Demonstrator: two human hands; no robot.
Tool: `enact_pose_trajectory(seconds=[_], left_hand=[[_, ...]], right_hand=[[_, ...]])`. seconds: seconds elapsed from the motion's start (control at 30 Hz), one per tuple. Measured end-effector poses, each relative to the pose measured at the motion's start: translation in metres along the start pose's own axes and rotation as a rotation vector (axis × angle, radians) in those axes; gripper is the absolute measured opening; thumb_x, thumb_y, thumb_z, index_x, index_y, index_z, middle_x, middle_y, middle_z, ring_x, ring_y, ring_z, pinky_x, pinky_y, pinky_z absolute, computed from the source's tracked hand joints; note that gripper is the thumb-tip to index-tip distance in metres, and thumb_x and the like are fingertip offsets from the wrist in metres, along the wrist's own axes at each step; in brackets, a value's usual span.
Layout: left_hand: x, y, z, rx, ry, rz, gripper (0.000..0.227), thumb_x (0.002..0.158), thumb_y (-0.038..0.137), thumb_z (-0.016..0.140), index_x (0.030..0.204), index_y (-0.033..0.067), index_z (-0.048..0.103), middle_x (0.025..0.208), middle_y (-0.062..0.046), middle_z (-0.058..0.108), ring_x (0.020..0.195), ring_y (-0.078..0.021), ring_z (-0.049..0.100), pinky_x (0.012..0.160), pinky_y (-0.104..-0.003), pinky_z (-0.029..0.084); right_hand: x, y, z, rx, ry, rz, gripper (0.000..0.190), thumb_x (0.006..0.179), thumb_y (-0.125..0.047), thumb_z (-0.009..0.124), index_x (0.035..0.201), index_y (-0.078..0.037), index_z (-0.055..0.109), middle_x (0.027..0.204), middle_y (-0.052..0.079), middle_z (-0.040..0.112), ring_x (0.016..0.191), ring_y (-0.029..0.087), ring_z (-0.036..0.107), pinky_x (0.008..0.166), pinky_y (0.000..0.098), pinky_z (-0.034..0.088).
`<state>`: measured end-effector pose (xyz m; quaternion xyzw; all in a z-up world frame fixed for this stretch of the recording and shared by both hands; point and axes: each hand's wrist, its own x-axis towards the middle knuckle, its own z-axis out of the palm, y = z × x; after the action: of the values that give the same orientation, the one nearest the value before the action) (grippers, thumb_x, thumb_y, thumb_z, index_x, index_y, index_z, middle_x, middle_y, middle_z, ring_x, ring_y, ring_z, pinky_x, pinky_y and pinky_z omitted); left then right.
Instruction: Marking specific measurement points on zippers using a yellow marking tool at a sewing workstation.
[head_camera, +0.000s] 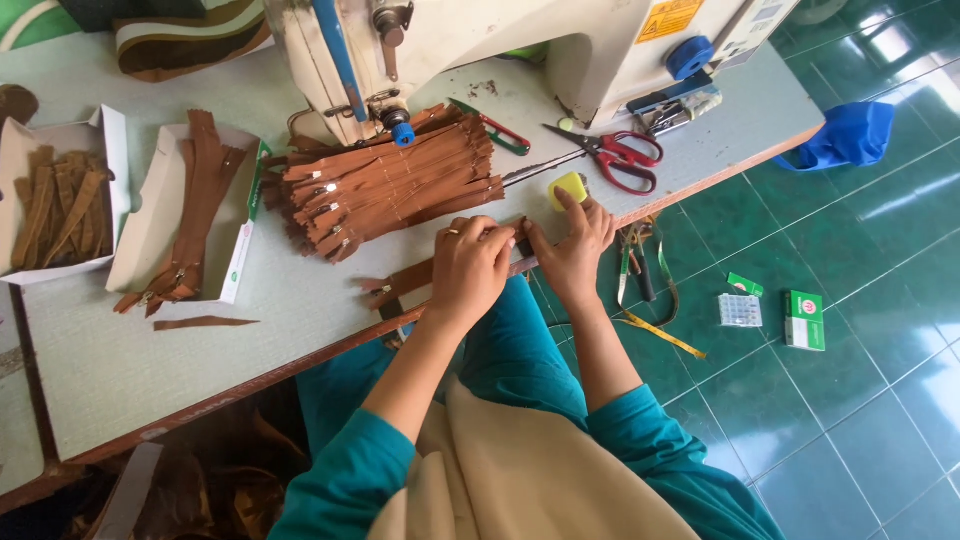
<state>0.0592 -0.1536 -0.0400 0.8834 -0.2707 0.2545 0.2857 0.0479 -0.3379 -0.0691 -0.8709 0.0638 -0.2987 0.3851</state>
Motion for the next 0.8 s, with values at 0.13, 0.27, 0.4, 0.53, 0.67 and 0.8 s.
enact_pose_trajectory(seconds=[0.13,0.27,0.4,0.53,0.67,0.8], left_hand=[[0.004,0.0,0.016,-0.003,-0.053,-0.066,0.013,0.091,0.021,0.073,0.102,0.0181,0.08,0.095,-0.006,0.07,0.083,-0.0294,0.071,0.071,-0.043,0.053],[0.004,0.001,0.011,-0.037,-0.079,-0.122,0.012,0.092,0.024,0.075,0.101,0.0191,0.081,0.096,-0.005,0.071,0.086,-0.0288,0.071,0.073,-0.041,0.053],[0.006,0.002,0.006,-0.052,-0.097,-0.139,0.013,0.093,0.025,0.073,0.102,0.0195,0.082,0.097,-0.006,0.071,0.088,-0.0284,0.07,0.077,-0.042,0.054],[0.004,0.002,0.007,-0.036,-0.09,-0.136,0.013,0.091,0.025,0.074,0.101,0.0201,0.082,0.096,-0.005,0.071,0.089,-0.0288,0.07,0.077,-0.043,0.053],[0.006,0.003,0.002,-0.021,-0.102,-0.158,0.014,0.092,0.029,0.074,0.101,0.0222,0.083,0.096,-0.003,0.071,0.09,-0.0253,0.07,0.08,-0.043,0.051],[0.008,0.005,-0.001,-0.035,-0.092,-0.191,0.014,0.091,0.029,0.074,0.098,0.0205,0.083,0.095,-0.003,0.072,0.091,-0.0248,0.07,0.085,-0.045,0.048]], right_hand=[[0.002,-0.002,-0.005,0.013,0.005,0.002,0.058,0.085,-0.03,0.088,0.134,-0.007,0.066,0.112,0.013,0.047,0.124,0.035,0.043,0.116,0.0751,0.005],[0.005,0.011,-0.006,0.024,0.063,0.027,0.044,0.094,-0.027,0.079,0.134,-0.012,0.066,0.113,0.012,0.051,0.121,0.034,0.05,0.112,0.0706,0.022],[0.005,0.007,-0.002,0.022,0.049,-0.003,0.05,0.094,-0.037,0.079,0.134,-0.01,0.066,0.111,0.012,0.049,0.122,0.034,0.045,0.114,0.0748,0.012],[0.004,-0.01,-0.004,0.016,0.043,-0.027,0.057,0.086,-0.029,0.087,0.133,-0.004,0.067,0.11,0.016,0.048,0.124,0.038,0.043,0.115,0.0755,0.004],[0.004,-0.009,-0.003,0.018,0.022,-0.002,0.059,0.083,-0.027,0.089,0.133,-0.004,0.067,0.111,0.017,0.049,0.125,0.038,0.042,0.115,0.0755,0.001],[0.006,-0.01,-0.003,0.008,-0.004,0.03,0.059,0.082,-0.024,0.09,0.132,-0.003,0.068,0.113,0.018,0.049,0.127,0.038,0.041,0.117,0.0736,-0.001]])
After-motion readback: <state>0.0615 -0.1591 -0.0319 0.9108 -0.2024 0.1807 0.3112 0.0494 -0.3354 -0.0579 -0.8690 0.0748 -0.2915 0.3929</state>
